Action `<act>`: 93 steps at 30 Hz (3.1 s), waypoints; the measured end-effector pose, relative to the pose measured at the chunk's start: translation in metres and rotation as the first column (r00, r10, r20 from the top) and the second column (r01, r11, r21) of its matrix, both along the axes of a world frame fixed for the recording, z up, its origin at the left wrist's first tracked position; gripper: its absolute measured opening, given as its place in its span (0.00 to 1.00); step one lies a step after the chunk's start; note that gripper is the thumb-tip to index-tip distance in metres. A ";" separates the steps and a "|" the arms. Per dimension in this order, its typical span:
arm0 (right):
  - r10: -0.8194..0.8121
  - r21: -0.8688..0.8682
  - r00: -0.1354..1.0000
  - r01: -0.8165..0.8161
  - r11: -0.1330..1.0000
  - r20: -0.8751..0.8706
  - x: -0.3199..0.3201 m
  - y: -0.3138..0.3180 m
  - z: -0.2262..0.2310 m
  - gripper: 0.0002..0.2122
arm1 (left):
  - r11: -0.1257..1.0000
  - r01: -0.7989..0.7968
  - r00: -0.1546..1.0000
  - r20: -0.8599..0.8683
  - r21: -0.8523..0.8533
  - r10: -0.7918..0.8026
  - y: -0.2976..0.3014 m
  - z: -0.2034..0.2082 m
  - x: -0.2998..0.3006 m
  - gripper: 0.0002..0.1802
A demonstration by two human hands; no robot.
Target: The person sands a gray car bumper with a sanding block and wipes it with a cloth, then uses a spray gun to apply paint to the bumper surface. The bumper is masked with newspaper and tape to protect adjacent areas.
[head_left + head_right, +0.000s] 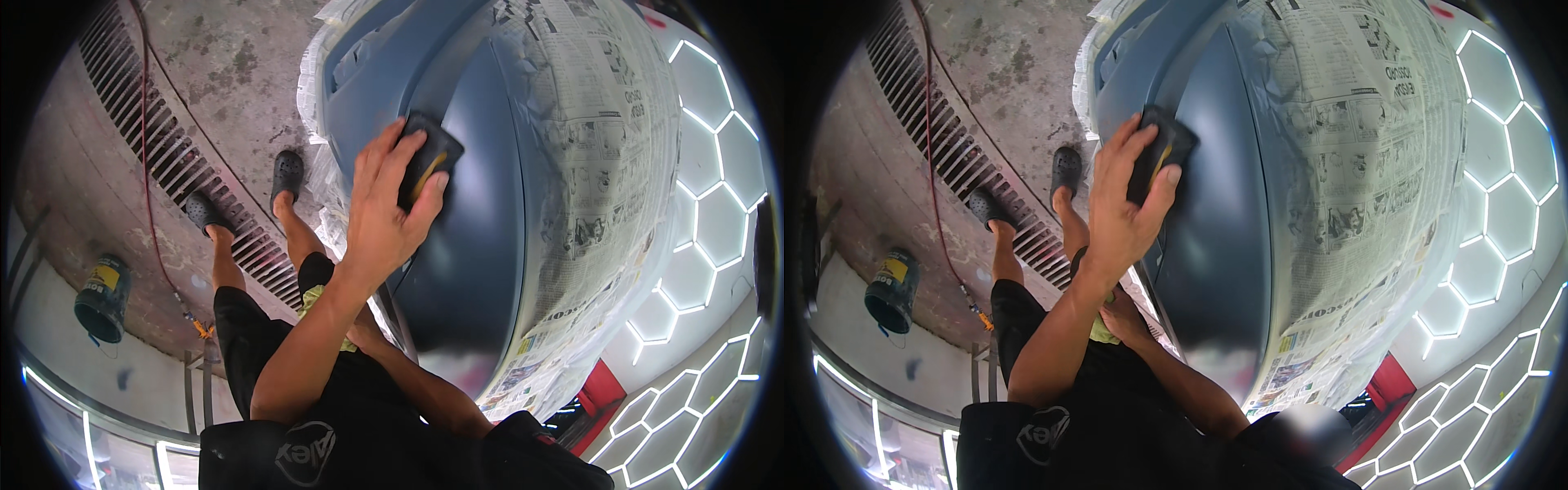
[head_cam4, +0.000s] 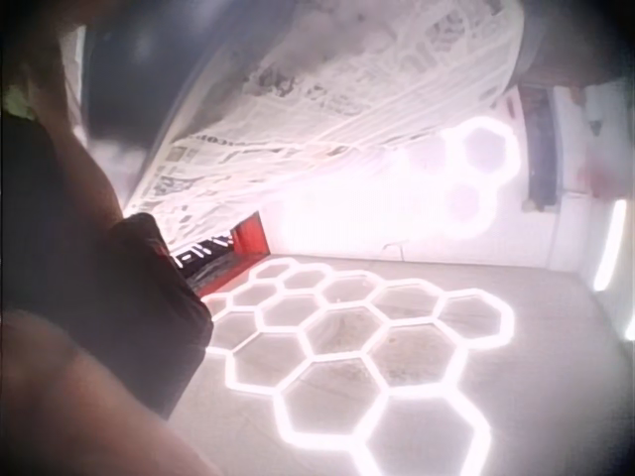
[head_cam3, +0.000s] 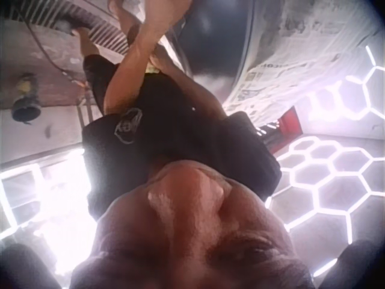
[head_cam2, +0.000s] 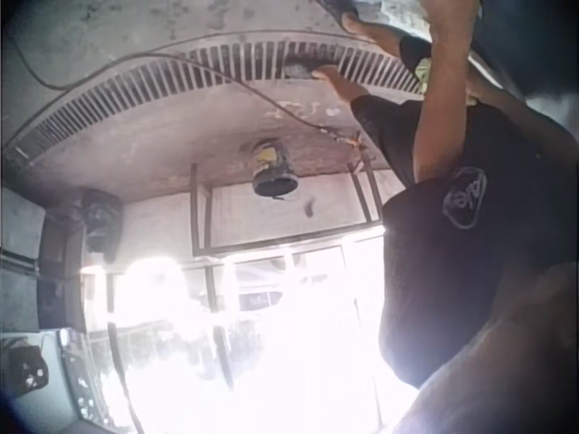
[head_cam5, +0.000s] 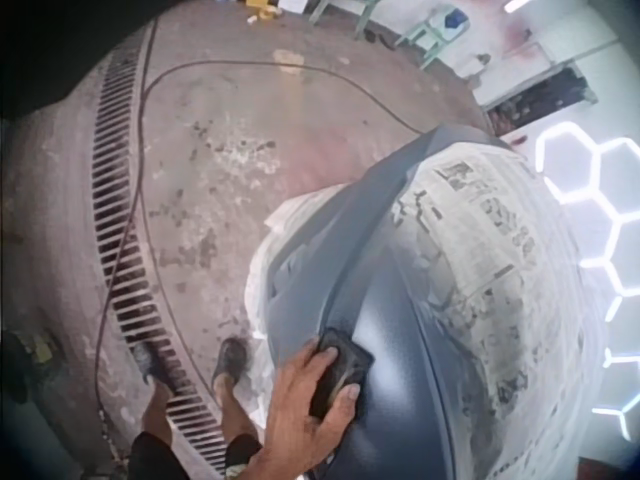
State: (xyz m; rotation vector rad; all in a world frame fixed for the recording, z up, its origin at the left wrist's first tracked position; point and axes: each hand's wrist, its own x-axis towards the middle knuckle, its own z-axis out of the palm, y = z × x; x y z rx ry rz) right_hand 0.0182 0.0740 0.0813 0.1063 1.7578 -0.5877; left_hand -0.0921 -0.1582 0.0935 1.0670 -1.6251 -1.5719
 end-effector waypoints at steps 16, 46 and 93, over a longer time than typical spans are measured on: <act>0.037 0.041 0.997 -0.040 0.998 0.071 -0.002 0.012 -0.014 0.29 | 1.000 0.019 1.000 0.024 0.003 -0.019 -0.035 -0.003 -0.028 0.31; -0.053 -0.046 0.994 0.058 0.997 0.101 -0.007 0.007 -0.005 0.28 | 0.989 -0.105 0.990 0.110 0.106 0.093 -0.009 0.005 -0.020 0.23; -0.087 -0.055 0.996 0.088 0.995 0.018 -0.004 0.006 -0.006 0.29 | 0.996 0.004 0.998 -0.057 0.089 0.001 0.004 0.004 -0.003 0.31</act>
